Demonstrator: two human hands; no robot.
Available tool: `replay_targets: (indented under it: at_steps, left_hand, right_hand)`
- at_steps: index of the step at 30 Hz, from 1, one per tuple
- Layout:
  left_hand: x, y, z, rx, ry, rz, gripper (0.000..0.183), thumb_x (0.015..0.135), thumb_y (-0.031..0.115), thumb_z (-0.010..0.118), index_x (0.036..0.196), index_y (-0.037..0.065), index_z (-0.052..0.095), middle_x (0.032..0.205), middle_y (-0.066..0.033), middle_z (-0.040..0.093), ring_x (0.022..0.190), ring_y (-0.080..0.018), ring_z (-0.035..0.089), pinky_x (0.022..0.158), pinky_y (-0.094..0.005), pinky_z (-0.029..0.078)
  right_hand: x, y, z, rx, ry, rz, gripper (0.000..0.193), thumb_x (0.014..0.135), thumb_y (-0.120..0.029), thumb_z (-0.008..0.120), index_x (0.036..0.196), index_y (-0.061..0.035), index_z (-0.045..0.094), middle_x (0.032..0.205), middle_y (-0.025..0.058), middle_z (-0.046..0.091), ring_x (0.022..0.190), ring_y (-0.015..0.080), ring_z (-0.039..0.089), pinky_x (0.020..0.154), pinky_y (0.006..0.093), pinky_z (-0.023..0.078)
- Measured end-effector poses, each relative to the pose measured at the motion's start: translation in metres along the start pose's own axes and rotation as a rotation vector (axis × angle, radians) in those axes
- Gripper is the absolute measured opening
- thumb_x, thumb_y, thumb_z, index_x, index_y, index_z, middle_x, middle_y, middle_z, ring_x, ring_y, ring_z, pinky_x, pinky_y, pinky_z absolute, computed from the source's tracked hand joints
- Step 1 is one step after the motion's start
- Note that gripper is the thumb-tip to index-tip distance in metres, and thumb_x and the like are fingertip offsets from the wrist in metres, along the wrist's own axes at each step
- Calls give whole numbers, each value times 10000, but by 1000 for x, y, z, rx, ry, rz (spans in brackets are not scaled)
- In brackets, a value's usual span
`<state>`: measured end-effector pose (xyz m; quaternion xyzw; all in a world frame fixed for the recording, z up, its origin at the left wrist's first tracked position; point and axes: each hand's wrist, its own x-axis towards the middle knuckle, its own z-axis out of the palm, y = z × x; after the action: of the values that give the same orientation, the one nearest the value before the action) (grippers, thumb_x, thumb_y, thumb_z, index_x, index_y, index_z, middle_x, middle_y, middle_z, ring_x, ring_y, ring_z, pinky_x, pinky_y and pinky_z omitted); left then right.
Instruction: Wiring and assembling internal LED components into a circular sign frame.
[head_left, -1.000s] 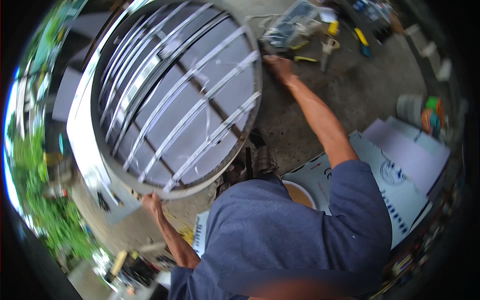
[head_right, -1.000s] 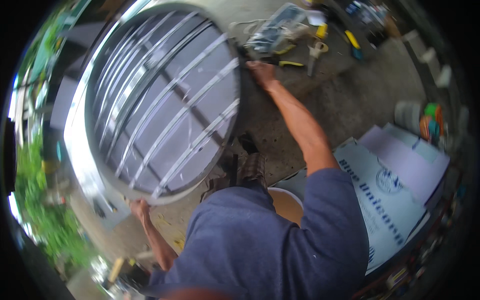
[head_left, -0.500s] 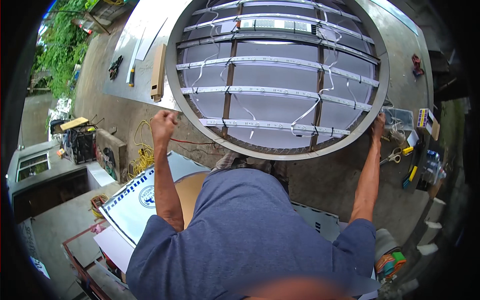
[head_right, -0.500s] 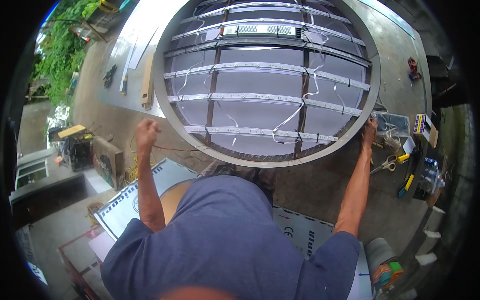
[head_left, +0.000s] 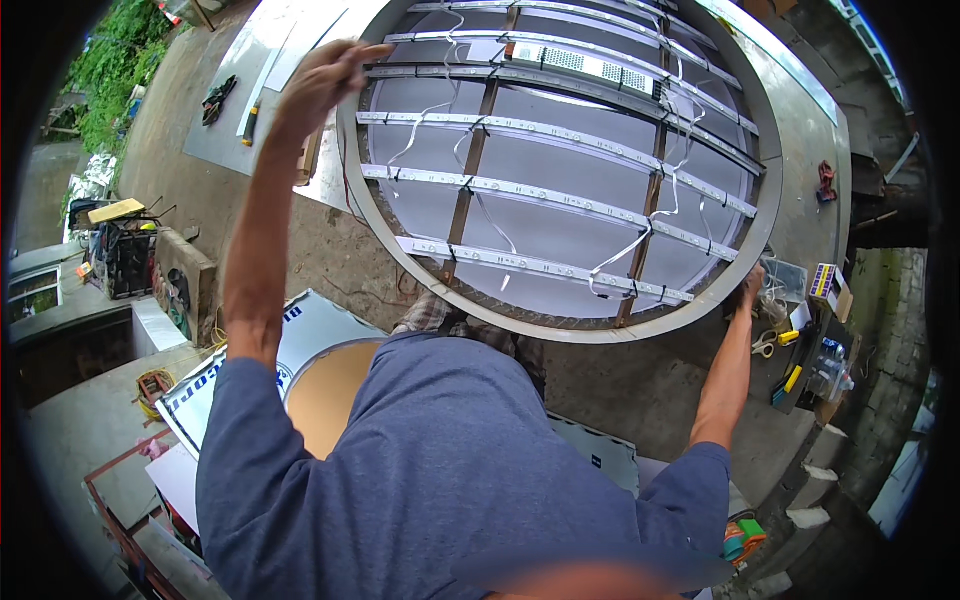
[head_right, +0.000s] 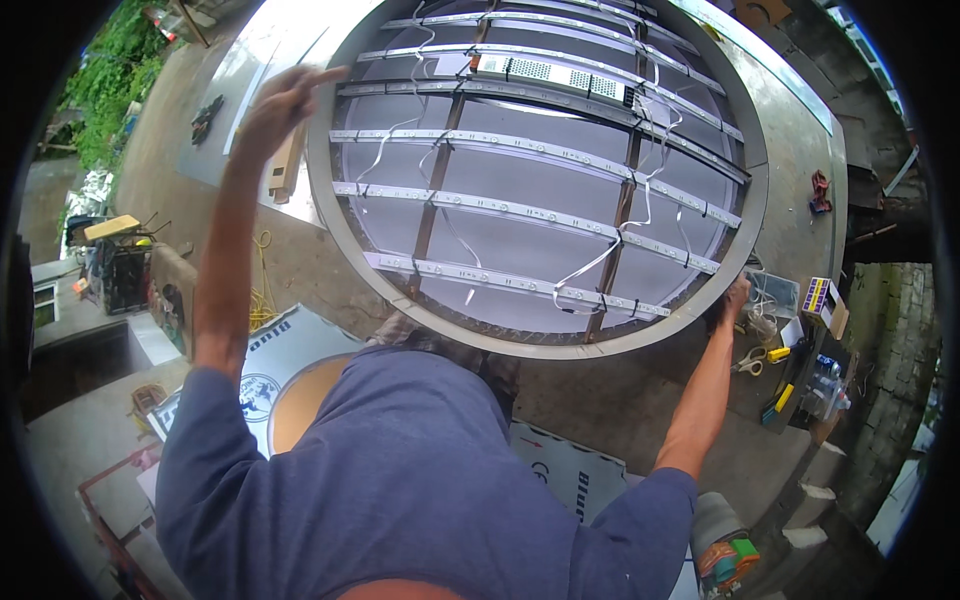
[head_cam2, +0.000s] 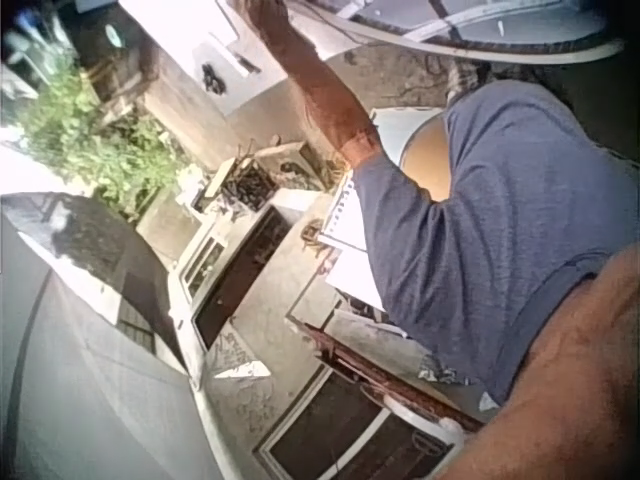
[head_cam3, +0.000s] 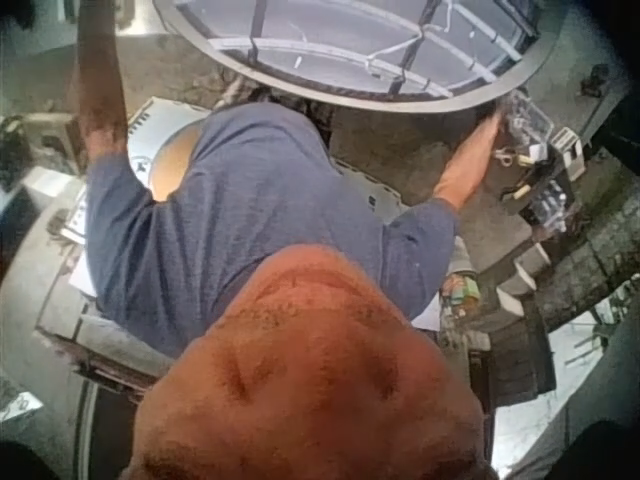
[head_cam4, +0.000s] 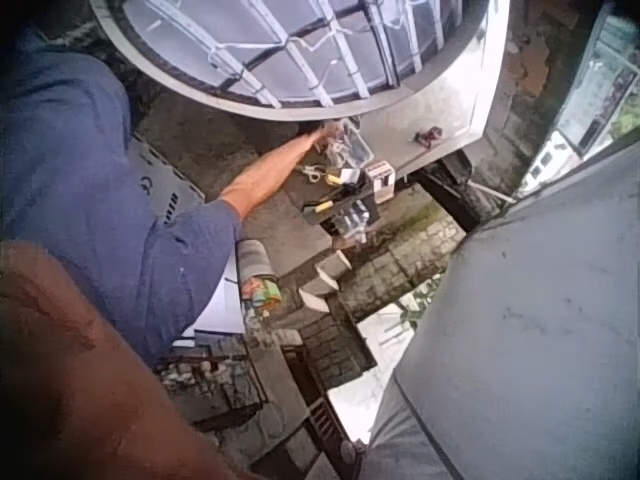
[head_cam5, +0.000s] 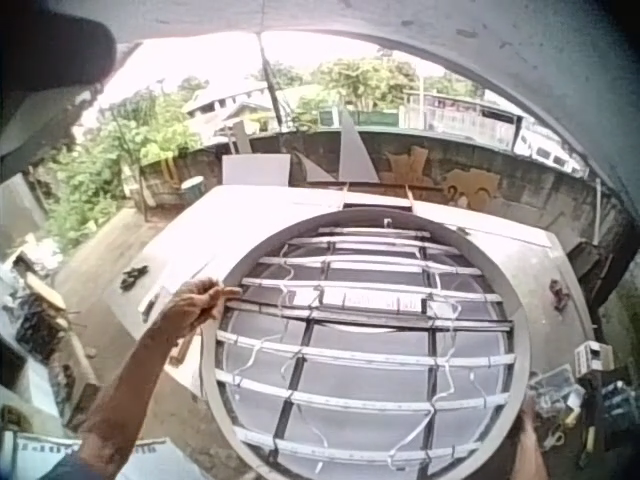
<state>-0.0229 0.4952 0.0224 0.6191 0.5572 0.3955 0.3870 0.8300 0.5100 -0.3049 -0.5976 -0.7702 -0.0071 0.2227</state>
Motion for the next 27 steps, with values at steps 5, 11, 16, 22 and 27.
replay_targets:
  at_steps: [5,11,16,22,27]
  left_hand:
    - [93,-73,80,-247,-17,-261,236,1026,204,575,1129,18,677,730,-5,654,589,-27,599,430,-150,384]
    - [140,-122,140,-288,-3,-332,258,1009,225,613,1099,-15,643,664,-35,635,471,-27,521,375,-174,303]
    - [132,-113,161,-146,105,-339,216,1009,202,608,1084,2,645,692,-46,673,502,-33,549,405,-187,308]
    - [122,-116,173,-208,165,-306,159,1000,175,611,1049,29,650,758,-50,702,529,-63,615,433,-194,366]
    - [117,-105,200,-1,243,-243,174,979,189,631,1012,21,663,887,-70,729,602,-126,703,564,-254,507]
  right_hand:
    - [-30,36,56,415,-239,426,299,952,-281,580,1008,-9,689,849,66,708,769,164,635,683,329,504]
    - [-40,111,65,472,-93,626,298,892,-277,611,1049,-29,663,944,170,644,928,353,628,786,426,482]
    - [-74,58,48,331,-71,607,296,892,-286,613,1026,-28,669,917,168,638,897,350,630,769,429,481]
    - [-24,5,27,158,-21,507,296,892,-297,617,999,-27,677,885,165,632,861,346,632,750,433,480]
    - [-22,-15,-8,173,-23,457,291,902,-294,615,945,-14,683,859,175,631,812,334,631,741,428,480]
